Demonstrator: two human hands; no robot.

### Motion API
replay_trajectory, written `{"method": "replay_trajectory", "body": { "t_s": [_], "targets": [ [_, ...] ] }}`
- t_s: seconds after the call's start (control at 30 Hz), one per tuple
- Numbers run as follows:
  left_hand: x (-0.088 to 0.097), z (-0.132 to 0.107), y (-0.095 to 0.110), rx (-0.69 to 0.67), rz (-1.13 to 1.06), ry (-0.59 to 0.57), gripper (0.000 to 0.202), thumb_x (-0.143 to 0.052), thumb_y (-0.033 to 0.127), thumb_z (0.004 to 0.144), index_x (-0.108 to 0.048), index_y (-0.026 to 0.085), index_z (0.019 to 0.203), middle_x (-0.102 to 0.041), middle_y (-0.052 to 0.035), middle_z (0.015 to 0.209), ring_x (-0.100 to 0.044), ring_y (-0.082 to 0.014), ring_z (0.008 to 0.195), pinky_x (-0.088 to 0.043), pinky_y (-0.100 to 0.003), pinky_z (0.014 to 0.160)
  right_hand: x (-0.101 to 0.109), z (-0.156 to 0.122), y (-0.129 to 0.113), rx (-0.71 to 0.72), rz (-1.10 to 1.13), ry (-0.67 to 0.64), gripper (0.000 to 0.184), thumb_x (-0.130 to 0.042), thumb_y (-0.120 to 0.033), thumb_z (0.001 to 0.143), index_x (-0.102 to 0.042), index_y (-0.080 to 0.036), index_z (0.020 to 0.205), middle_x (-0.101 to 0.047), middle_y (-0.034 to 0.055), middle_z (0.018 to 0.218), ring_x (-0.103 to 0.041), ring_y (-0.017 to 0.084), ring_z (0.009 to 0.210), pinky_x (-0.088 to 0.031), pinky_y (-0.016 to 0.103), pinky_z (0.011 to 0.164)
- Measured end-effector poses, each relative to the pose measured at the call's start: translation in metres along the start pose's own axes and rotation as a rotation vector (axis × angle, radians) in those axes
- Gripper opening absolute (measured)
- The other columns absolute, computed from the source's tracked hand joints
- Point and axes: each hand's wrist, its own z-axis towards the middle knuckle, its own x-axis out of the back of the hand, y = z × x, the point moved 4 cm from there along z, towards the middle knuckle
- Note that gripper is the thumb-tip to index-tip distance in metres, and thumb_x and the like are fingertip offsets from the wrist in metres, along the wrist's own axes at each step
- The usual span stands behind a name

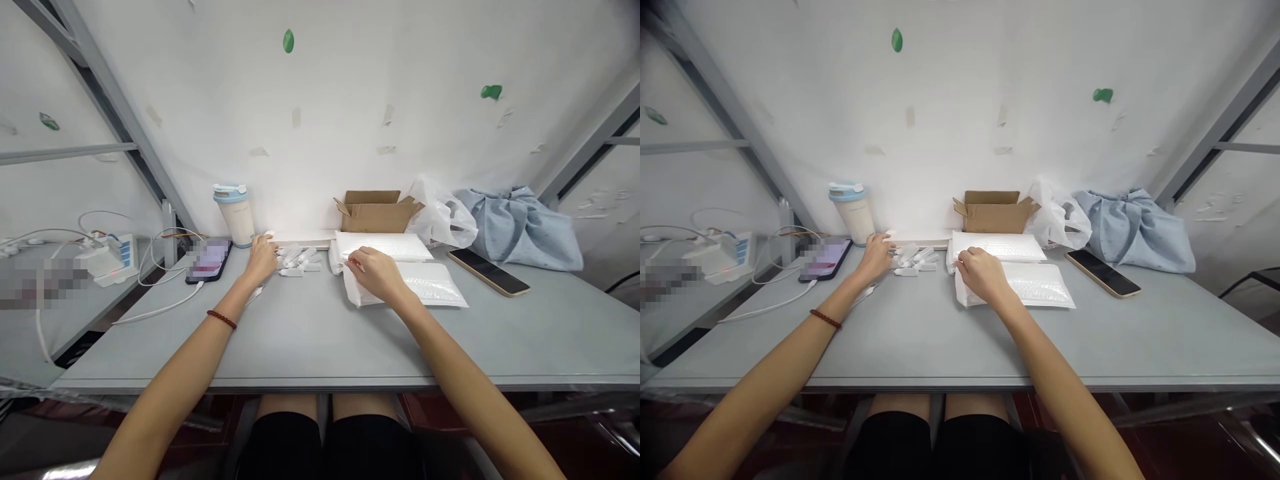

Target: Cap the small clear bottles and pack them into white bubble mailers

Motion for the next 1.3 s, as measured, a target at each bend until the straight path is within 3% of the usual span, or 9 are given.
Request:
{"method": "replay_trajectory", "body": {
  "t_s": [0.1,0.2,0.5,0.63,0.8,0.9,1.07,1.2,1.3],
  "targets": [
    [-0.011,0.0,-0.008,-0.064,0.113,-0.108,0.049,-0.04,0.002,0.065,-0.062,0.01,0.109,-0.038,-0.0147,0.139,-0.02,-0.0358,0.132,-0.03,-0.051,0.099,-0.002,-0.001,-0.004,0.013,0.034,0.013,0.024,-0.043,-0.027,0.091,-0.062,-0.016,0.082,-0.063,0.0059,0.085,-0.055,0.014,0.073,-0.03,0.023,0.056],
    [-0.015,0.0,-0.006,-0.108,0.147,-0.166,0.055,-0.039,0.0,0.065,-0.058,0.01,0.115,-0.035,-0.0142,0.142,-0.017,-0.0352,0.133,-0.028,-0.053,0.1,-0.004,-0.001,-0.007,0.02,0.058,0.02,0.024,-0.042,-0.027,0.091,-0.061,-0.016,0.081,-0.063,0.0053,0.084,-0.055,0.014,0.074,-0.031,0.023,0.057],
    [-0.015,0.003,-0.006,-0.082,0.043,-0.17,0.057,-0.035,-0.001,0.067,-0.051,0.012,0.12,-0.04,-0.0114,0.139,-0.019,-0.033,0.133,-0.03,-0.052,0.099,-0.013,0.001,-0.015,0.102,0.115,0.058,0.02,-0.044,-0.025,0.089,-0.062,-0.016,0.083,-0.063,0.0068,0.081,-0.052,0.019,0.085,-0.038,0.026,0.065],
    [-0.016,0.002,-0.007,-0.069,0.073,-0.18,0.058,-0.035,-0.001,0.069,-0.047,0.011,0.124,-0.035,-0.0126,0.142,-0.017,-0.0335,0.134,-0.029,-0.053,0.1,-0.012,0.0,-0.014,0.134,0.094,0.023,0.018,-0.05,-0.024,0.084,-0.062,-0.015,0.094,-0.062,0.0109,0.093,-0.049,0.024,0.092,-0.04,0.034,0.076],
    [-0.017,0.002,-0.006,-0.056,0.128,-0.191,0.056,-0.035,-0.001,0.07,-0.049,0.01,0.123,-0.032,-0.0146,0.144,-0.018,-0.0336,0.135,-0.028,-0.055,0.101,0.002,-0.009,-0.015,0.168,0.045,-0.068,0.052,-0.056,-0.028,0.072,-0.048,-0.016,0.121,-0.049,0.0145,0.115,-0.041,0.029,0.104,-0.038,0.042,0.084],
    [-0.016,0.001,-0.004,-0.078,0.154,-0.166,0.053,-0.035,-0.002,0.069,-0.052,0.01,0.118,-0.034,-0.0145,0.143,-0.02,-0.0331,0.134,-0.03,-0.054,0.1,0.007,-0.014,-0.015,0.119,-0.001,-0.069,0.057,-0.053,-0.031,0.071,-0.042,-0.015,0.125,-0.047,0.0152,0.112,-0.04,0.03,0.102,-0.037,0.043,0.083],
    [-0.013,0.001,-0.002,-0.134,0.168,-0.053,0.055,-0.036,-0.004,0.068,-0.049,0.007,0.12,-0.038,-0.0171,0.14,-0.025,-0.033,0.132,-0.032,-0.053,0.1,-0.004,-0.018,-0.014,0.096,-0.073,-0.157,0.059,-0.051,-0.022,0.066,-0.041,-0.013,0.124,-0.046,0.0163,0.111,-0.042,0.03,0.098,-0.038,0.041,0.078],
    [-0.002,0.001,0.003,-0.213,0.12,0.077,0.053,-0.036,-0.005,0.067,-0.047,-0.002,0.119,-0.045,-0.0232,0.131,-0.037,-0.0292,0.125,-0.034,-0.044,0.102,-0.007,-0.017,-0.004,0.079,0.029,-0.215,0.057,-0.045,-0.01,0.066,-0.039,-0.015,0.123,-0.046,0.0136,0.11,-0.044,0.027,0.099,-0.039,0.038,0.078],
    [0.01,-0.001,0.008,-0.227,0.071,0.176,0.051,-0.036,-0.004,0.069,-0.047,-0.002,0.118,-0.047,-0.0231,0.126,-0.039,-0.0286,0.122,-0.035,-0.042,0.102,-0.006,-0.016,0.001,0.043,0.134,-0.282,0.055,-0.04,0.0,0.063,-0.042,-0.015,0.116,-0.047,0.0119,0.107,-0.047,0.024,0.098,-0.04,0.032,0.076]
  ]
}}
